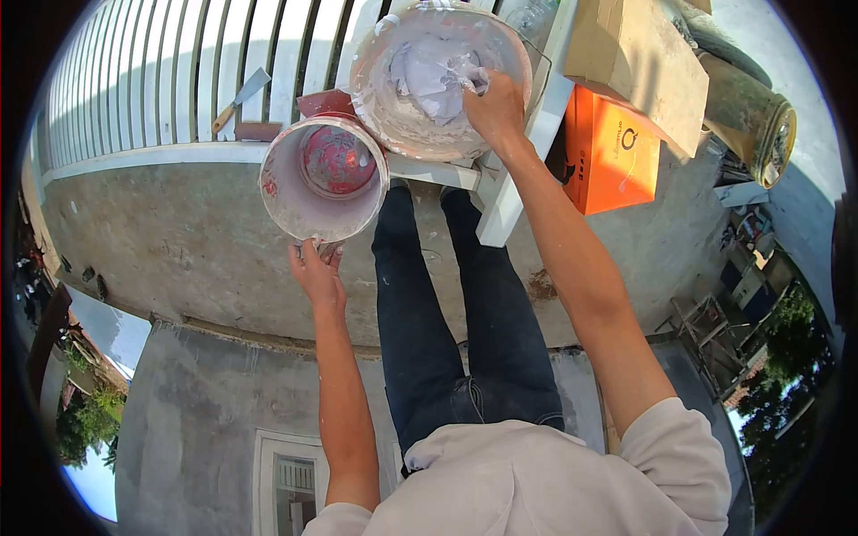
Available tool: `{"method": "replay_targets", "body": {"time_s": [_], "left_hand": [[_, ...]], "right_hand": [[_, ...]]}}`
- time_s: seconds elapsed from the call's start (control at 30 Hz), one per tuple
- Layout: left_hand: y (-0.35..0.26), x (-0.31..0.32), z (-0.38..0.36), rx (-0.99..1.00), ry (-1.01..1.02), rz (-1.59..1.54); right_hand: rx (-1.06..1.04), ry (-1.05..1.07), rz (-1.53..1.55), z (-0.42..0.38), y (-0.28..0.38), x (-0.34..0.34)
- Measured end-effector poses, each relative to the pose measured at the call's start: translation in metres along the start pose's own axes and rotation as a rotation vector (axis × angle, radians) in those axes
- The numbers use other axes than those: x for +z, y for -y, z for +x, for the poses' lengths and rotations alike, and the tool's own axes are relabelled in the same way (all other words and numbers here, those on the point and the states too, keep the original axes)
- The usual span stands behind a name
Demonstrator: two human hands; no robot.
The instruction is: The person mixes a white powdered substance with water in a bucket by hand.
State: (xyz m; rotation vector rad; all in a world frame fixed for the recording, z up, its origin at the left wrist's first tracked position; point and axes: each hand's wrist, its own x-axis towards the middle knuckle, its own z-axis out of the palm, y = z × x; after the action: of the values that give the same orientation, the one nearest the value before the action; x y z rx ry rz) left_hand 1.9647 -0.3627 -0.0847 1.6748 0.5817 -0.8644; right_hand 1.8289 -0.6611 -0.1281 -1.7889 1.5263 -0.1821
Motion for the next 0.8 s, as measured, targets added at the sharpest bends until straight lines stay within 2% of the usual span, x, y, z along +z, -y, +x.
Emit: {"method": "replay_targets", "body": {"time_s": [0.37, 0.57, 0.67, 0.8], "left_hand": [[-0.004, 0.004, -0.002, -0.032, 0.083, 0.011], [-0.004, 0.0, 0.001, -0.061, 0.12, 0.005], [-0.005, 0.002, -0.003, -0.027, 0.113, 0.016], [0.001, -0.001, -0.002, 0.036, 0.103, 0.042]], "right_hand": [[-0.092, -0.093, 0.061, -0.046, -0.005, -0.02], [-0.215, -0.138, 0.137, -0.053, 0.005, -0.032], [-0.32, -0.198, 0.159, -0.054, 0.017, -0.047], [-0.354, -0.221, 0.145, -0.061, 0.015, -0.071]]}}
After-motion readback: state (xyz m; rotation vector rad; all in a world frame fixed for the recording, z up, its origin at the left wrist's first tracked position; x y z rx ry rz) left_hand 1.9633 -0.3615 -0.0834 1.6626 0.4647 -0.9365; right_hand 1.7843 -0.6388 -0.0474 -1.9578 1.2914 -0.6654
